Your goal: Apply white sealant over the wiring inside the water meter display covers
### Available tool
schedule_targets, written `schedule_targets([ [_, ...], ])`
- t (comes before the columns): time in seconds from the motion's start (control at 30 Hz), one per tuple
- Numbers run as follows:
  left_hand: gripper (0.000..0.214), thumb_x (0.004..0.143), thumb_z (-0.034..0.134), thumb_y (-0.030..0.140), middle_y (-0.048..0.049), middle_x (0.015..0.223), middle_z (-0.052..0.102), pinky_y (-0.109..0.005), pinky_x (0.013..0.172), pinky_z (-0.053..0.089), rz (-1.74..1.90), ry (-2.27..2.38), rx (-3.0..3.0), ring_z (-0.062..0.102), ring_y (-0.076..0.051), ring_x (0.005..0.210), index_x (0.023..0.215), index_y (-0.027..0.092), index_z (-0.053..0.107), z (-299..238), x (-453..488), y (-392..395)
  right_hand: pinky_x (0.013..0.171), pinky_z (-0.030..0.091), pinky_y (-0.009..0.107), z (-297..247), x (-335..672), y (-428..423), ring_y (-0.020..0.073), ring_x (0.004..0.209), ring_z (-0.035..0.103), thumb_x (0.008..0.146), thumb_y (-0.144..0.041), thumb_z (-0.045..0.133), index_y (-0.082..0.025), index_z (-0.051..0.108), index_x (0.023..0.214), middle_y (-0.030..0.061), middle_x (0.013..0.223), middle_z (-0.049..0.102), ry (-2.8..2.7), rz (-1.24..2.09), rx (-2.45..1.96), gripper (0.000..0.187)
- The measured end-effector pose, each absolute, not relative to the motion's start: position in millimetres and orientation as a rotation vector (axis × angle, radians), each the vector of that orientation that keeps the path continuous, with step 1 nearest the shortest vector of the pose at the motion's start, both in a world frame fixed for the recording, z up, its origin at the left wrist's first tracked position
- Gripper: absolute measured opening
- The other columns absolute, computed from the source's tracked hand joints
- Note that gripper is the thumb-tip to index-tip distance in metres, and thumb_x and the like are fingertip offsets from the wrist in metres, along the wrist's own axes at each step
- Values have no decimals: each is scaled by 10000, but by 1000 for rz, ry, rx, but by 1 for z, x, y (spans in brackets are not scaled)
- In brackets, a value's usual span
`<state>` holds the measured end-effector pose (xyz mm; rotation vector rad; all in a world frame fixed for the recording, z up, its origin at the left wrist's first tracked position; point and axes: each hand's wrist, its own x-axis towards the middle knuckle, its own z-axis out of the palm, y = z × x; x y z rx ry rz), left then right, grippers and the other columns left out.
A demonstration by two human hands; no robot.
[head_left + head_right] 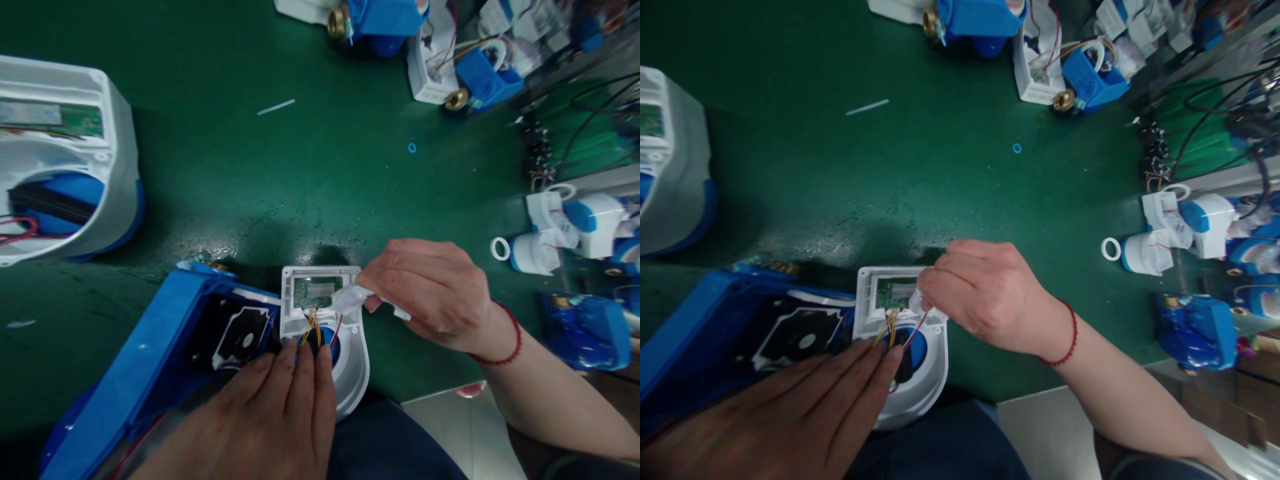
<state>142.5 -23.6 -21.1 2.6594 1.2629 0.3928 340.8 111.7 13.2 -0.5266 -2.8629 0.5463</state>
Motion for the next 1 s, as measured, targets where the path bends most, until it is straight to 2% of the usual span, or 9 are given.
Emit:
schedule_targets([
  [0.23,423,883,271,52,-22,1018,701,-269,813,393,370,1278,2641,650,-132,894,1047,185,638,-15,143,-20,627,519,317,20,349,113,165,680,633,956,-122,357,-154,560,799,66,726,661,-2915,457,-551,258],
  [0.43,387,874,313,65,-46,1027,700,-265,829,407,337,1286,2610,653,-152,914,1065,168,634,-13,145,-21,576,507,301,21,345,115,151,655,617,999,-215,275,-191,550,760,42,695,642,-2962,393,-463,365],
  [0.67,382,874,309,80,-59,1020,704,-276,845,418,348,1310,2598,651,-164,926,1071,165,625,-15,149,-26,572,496,310,24,340,112,172,681,606,955,-124,392,-128,572,722,67,678,635,-3001,257,-440,294],
  [0.87,413,869,283,66,-58,1003,709,-279,826,416,328,1318,2592,650,-158,904,1046,170,642,-14,149,-25,597,497,297,23,342,112,157,688,614,970,-134,368,-134,571,776,63,700,644,-3004,334,-478,281],
  [1.0,426,855,271,60,-53,964,718,-284,787,425,430,1338,2617,656,-159,860,1009,164,654,-17,149,-23,627,511,309,20,341,109,162,710,628,967,-118,361,-139,559,800,61,705,645,-2936,512,-511,260],
])
